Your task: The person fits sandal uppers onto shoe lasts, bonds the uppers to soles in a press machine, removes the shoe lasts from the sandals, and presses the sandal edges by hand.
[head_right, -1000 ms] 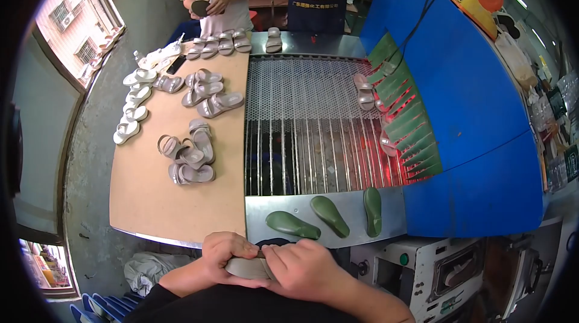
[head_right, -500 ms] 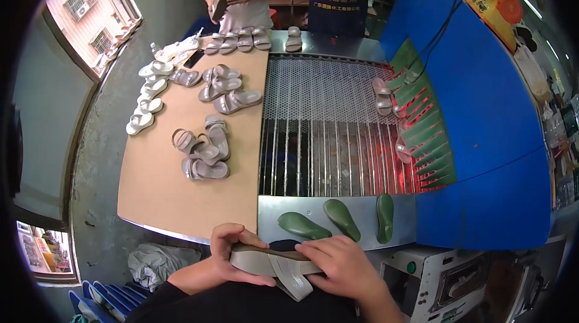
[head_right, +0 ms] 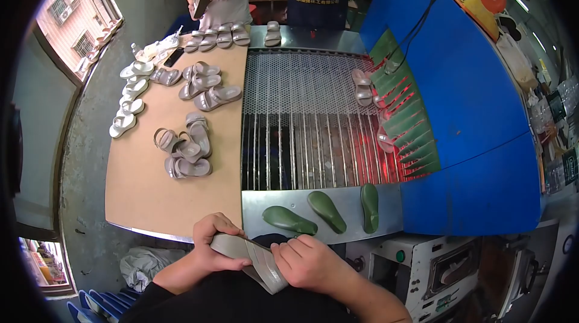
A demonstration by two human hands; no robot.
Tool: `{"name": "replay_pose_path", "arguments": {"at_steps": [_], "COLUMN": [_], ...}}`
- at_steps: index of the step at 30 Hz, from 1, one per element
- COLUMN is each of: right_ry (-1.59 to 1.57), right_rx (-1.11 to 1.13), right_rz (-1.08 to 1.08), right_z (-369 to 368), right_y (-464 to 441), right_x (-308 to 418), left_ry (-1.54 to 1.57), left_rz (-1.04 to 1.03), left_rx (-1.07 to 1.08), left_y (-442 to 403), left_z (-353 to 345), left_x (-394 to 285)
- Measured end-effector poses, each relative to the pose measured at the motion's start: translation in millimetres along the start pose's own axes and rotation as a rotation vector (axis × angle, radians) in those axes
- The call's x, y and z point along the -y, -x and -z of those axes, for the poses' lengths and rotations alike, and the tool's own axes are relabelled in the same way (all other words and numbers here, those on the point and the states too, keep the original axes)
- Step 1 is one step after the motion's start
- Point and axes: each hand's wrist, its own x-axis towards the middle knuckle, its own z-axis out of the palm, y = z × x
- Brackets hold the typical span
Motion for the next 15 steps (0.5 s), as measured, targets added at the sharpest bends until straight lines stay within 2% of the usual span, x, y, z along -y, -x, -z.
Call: {"name": "replay_pose_path", "arguments": {"at_steps": [5,8,11,15], "right_ry": [-0.034,-0.321,-0.378,-0.386], "right_rx": [0.023,0.031,-0.024,0.051], "right_rz": [0.004,-0.240,-0.443,-0.510], "right_z": [-0.2,25.7,39.3,34.8], "right_y": [-0.2,-11.3,0.6,28.9], "right_x": [-5.6,-12.3,-19.2,-26.5], "left_ry": [0.012,0.120,0.237,0.393], "left_rz": [0.009,0.051,0.020,-0.014], "left_rx": [-0.016,-0.083,-0.153,-0.166], "left_y": [5.0,12.2,22.3,32.1], "left_z": [0.3,-1.8,-3.2,-0.7], "left_x": [-0.5,3.4,18.0,31.8]}}
